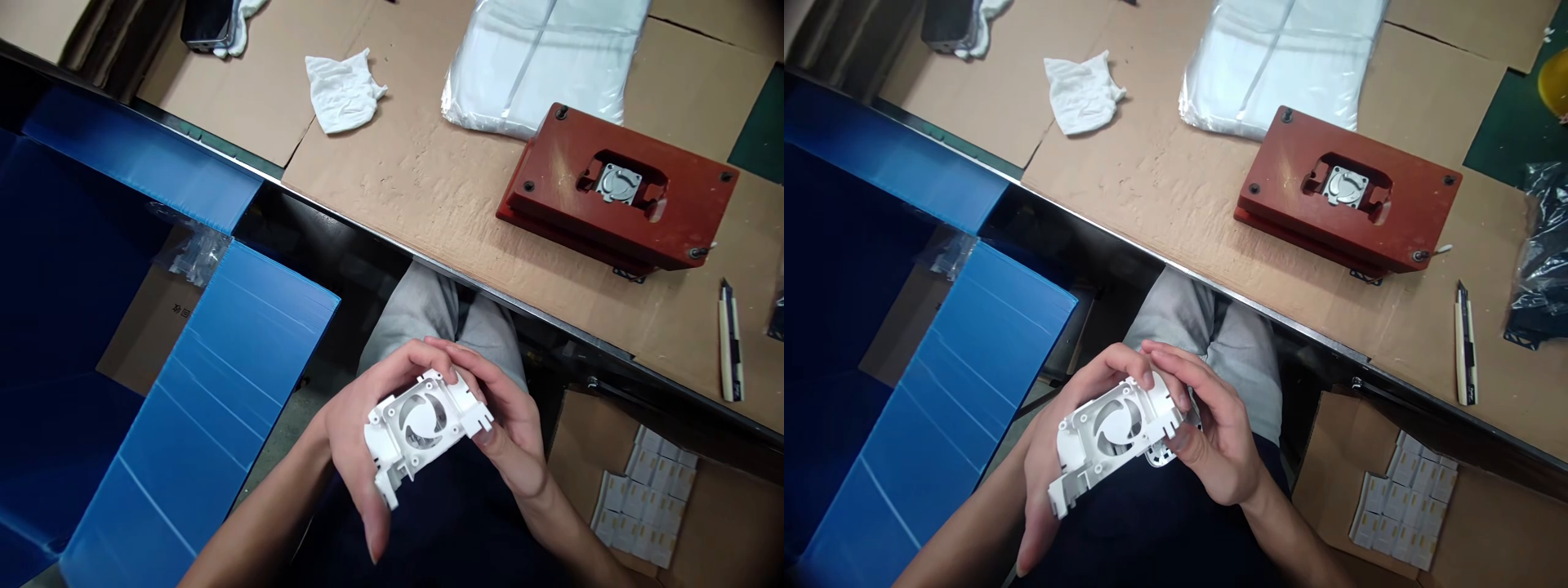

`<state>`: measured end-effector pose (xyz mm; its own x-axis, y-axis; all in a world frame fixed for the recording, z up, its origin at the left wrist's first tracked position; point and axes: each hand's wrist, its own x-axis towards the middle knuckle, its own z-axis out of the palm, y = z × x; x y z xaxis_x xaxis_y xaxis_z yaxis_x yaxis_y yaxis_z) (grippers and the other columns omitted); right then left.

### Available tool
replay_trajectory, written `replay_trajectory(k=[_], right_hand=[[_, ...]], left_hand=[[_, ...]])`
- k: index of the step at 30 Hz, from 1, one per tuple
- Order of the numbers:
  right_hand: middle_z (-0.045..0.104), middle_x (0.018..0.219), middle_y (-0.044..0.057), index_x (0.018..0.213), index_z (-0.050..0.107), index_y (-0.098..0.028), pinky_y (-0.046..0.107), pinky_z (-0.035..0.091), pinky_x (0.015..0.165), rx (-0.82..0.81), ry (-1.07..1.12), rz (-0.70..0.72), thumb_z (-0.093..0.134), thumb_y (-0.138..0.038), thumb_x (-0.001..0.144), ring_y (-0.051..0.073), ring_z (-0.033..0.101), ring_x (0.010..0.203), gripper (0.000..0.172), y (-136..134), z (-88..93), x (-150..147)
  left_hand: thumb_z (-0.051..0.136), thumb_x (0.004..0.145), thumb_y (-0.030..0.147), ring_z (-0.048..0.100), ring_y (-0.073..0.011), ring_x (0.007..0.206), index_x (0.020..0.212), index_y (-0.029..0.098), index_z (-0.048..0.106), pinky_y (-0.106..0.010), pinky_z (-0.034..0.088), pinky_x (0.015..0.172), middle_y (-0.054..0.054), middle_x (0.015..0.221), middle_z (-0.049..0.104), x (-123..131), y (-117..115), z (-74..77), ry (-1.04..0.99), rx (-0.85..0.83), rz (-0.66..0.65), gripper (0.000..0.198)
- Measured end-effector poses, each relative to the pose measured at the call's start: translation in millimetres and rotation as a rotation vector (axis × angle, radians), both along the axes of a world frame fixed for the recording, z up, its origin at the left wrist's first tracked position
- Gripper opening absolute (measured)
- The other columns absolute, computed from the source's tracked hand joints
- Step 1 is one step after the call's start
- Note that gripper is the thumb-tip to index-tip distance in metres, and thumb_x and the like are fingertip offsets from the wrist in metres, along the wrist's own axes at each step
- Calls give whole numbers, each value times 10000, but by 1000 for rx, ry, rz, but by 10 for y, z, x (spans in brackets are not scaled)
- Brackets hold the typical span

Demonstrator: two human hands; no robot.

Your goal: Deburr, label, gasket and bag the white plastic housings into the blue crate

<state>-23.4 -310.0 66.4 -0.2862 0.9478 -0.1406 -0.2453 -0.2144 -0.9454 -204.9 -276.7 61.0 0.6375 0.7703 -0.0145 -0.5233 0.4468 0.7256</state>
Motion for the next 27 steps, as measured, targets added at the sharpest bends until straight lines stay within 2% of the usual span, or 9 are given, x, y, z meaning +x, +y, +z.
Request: replay_trajectory(k=[6,12,16,19,21,23,24,26,27], right_hand=[[547,1473,51,1376,597,-309,517,343,1195,-22,-5,9,643,-425,920,328,459,1400,473,-16,16,13],[543,1481,73,1341,631,-255,586,299,1206,-87,81,-28,611,-468,903,350,425,1424,487,-18,119,35],[560,1467,73,1319,656,-257,558,324,1200,-156,71,18,681,-310,857,330,459,1404,466,0,62,77],[553,1475,75,1339,646,-266,556,335,1190,-155,124,86,673,-308,859,327,463,1403,483,27,19,126],[585,1442,71,1324,658,-276,548,352,1179,-94,123,103,650,-315,878,315,496,1379,447,70,33,206],[629,1391,71,1291,681,-275,528,382,1161,14,-6,9,622,-314,905,298,543,1334,393,139,76,392],[651,1360,73,1269,693,-269,516,399,1149,77,-129,-113,607,-311,920,288,567,1306,363,177,102,543],[680,1303,81,1242,701,-247,503,421,1122,178,-464,-464,584,-311,938,275,598,1253,332,242,145,972],[693,1263,83,1225,704,-239,502,436,1098,206,-661,-659,576,-320,941,272,615,1214,322,263,156,1238]], left_hand=[[956,441,526,630,-355,1099,1124,233,560,-533,469,1025,-121,1179,590,15,-9,2,-3,-42,16,842],[996,373,320,645,-284,954,1168,245,569,-446,501,952,-71,1048,631,20,54,-9,148,176,-39,906],[998,351,385,621,-237,849,1161,241,596,-394,518,869,-50,966,636,8,71,-38,214,208,-57,916],[999,272,460,637,-261,880,1137,241,617,-396,526,872,-63,990,652,-1,20,-72,209,167,-43,971],[996,239,494,652,-304,943,1143,254,623,-421,531,891,-86,1057,663,-1,-20,-91,169,87,-34,1007],[986,349,505,660,-355,991,1167,268,626,-480,535,899,-115,1104,679,7,-26,-109,99,-36,29,925],[958,455,510,666,-365,993,1158,275,639,-515,535,909,-119,1086,697,14,-9,-114,53,-100,90,807],[860,622,549,673,-373,998,1143,279,663,-595,515,955,-121,1051,724,39,62,-109,-51,-245,220,618],[813,658,597,672,-377,1017,1152,273,669,-632,498,981,-126,1065,731,56,108,-96,-113,-322,277,608]])
